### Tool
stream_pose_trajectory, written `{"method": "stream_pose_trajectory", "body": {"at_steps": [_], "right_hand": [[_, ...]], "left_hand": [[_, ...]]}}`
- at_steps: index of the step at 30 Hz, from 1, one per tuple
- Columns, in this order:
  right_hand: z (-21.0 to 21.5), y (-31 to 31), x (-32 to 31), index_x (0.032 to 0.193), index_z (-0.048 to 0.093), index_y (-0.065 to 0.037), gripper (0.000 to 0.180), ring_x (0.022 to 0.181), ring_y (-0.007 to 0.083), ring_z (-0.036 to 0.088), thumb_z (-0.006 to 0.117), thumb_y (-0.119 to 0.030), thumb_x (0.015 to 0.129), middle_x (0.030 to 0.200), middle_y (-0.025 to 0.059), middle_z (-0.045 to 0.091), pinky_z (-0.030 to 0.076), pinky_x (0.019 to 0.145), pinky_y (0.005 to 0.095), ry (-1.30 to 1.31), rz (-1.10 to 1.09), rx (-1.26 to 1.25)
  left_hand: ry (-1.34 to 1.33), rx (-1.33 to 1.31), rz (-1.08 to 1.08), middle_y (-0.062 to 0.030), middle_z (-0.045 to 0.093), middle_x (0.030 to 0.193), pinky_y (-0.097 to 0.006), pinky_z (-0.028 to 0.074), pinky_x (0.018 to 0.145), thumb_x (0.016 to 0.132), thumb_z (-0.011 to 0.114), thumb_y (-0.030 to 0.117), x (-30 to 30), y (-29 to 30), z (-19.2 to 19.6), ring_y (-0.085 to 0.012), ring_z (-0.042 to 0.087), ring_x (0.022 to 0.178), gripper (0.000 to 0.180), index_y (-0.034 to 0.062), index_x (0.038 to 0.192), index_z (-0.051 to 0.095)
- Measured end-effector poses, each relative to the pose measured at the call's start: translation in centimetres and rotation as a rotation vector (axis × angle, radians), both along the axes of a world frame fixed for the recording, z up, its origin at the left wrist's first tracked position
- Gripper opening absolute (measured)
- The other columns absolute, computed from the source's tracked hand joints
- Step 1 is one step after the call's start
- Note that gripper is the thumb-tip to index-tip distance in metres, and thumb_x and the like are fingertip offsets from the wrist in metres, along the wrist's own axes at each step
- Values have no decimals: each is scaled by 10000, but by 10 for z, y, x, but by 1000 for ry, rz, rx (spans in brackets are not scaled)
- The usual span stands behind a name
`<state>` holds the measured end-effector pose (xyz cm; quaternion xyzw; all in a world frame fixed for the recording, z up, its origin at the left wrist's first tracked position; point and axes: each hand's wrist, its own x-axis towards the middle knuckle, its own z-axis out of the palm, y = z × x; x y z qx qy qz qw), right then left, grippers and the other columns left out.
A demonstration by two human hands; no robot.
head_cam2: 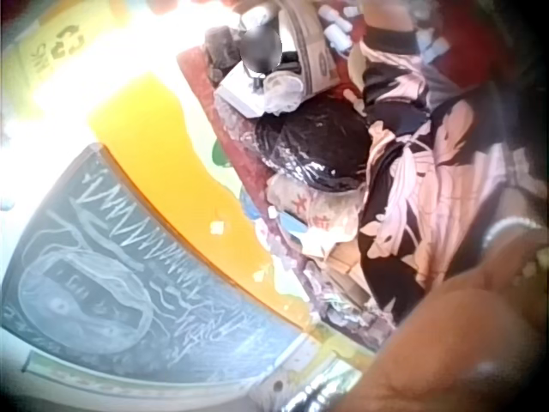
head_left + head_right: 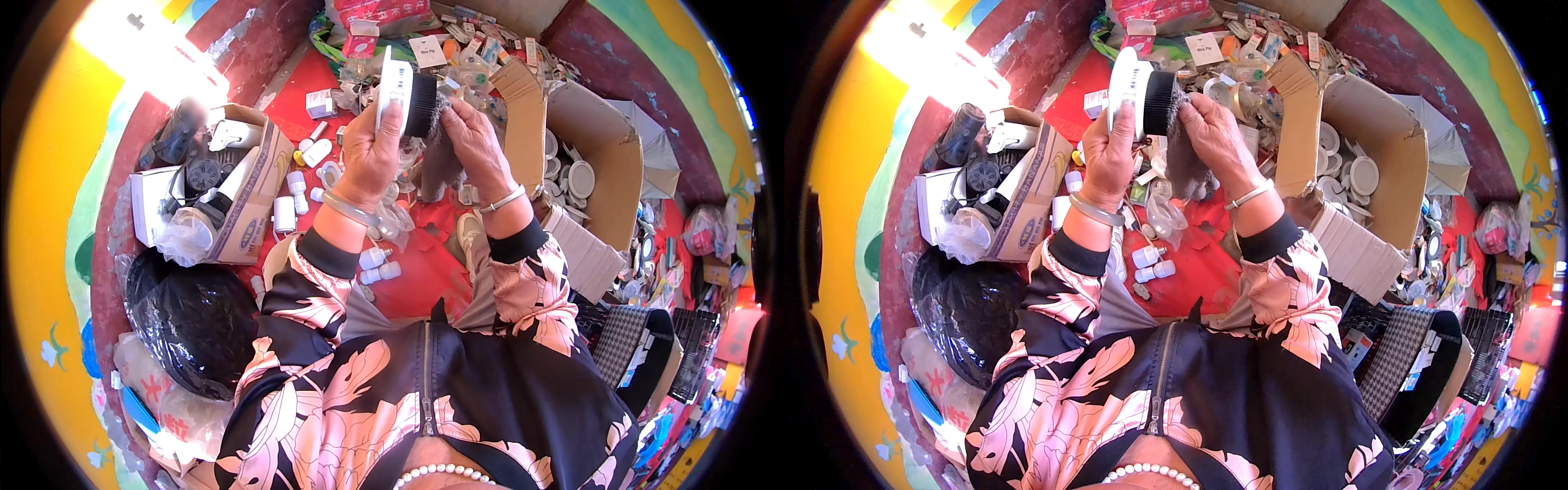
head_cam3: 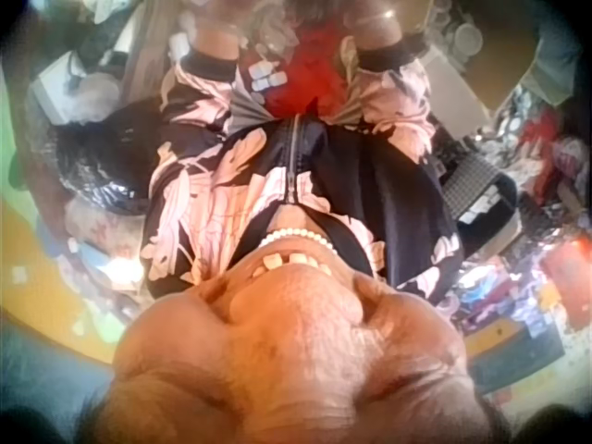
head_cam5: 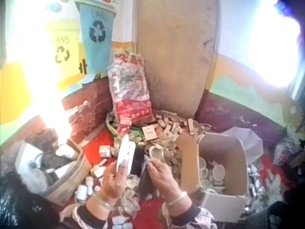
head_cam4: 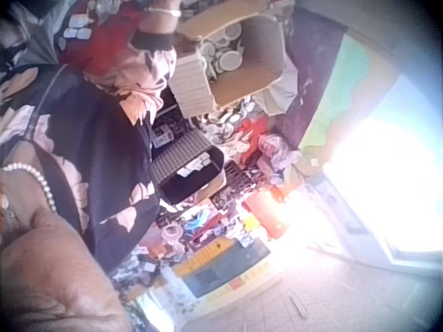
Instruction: The person wipes down recessed lighting fixtures with a cloth by hand, handling them one at a time and placing them into a cardboard box.
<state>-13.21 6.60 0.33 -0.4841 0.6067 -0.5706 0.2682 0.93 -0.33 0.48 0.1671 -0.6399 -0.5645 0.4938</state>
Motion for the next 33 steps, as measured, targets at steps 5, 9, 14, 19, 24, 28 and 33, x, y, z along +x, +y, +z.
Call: {"method": "stream_pose_trajectory", "body": {"at_steps": [5,9,14,19,24,28,33], "right_hand": [[1,3,6,1030,565,-11,242,754,68,505,471,-217,944,863,-9,582,424,681,224,-274,131,99],[-5,2,14,1046,565,-8,254,793,70,526,468,-221,946,887,3,592,441,721,224,-393,200,10],[3,9,11,1227,465,35,357,917,120,582,515,-87,896,1037,52,598,464,837,256,-832,463,16],[1,8,21,1166,497,25,326,878,98,574,554,-108,874,1004,39,596,467,798,242,-755,461,-15],[14,11,34,1089,541,-5,288,836,74,556,538,-234,914,902,9,602,454,748,217,-629,250,42],[-3,4,24,1042,569,-30,307,771,38,483,531,-310,920,832,-37,566,401,710,193,-617,118,-57],[-1,2,26,978,570,-25,303,727,50,432,518,-320,927,782,-46,516,381,659,205,-360,-25,-89]], "left_hand": [[274,398,15,-89,616,1019,-285,506,728,935,475,300,-1,-10,4,-162,615,869,396,-27,1153,526],[386,472,-1,-101,613,1029,-302,511,772,939,468,267,0,-10,16,-179,619,880,370,-23,1163,514],[444,513,17,-101,616,1019,-304,514,778,941,455,267,10,-20,22,-183,623,872,346,-21,1115,536],[435,443,57,-93,624,1011,-294,509,763,936,468,260,11,-27,22,-167,623,862,347,-23,1121,543],[370,456,-26,-65,626,994,-261,491,759,937,481,248,8,-25,12,-130,606,860,329,-18,1114,559],[353,508,-51,-47,623,981,-237,468,766,942,479,246,2,-15,12,-97,585,864,320,-15,1105,565],[203,395,-31,-7,611,951,-209,439,736,941,486,246,-1,-18,-2,-61,547,836,281,16,1060,595]]}}
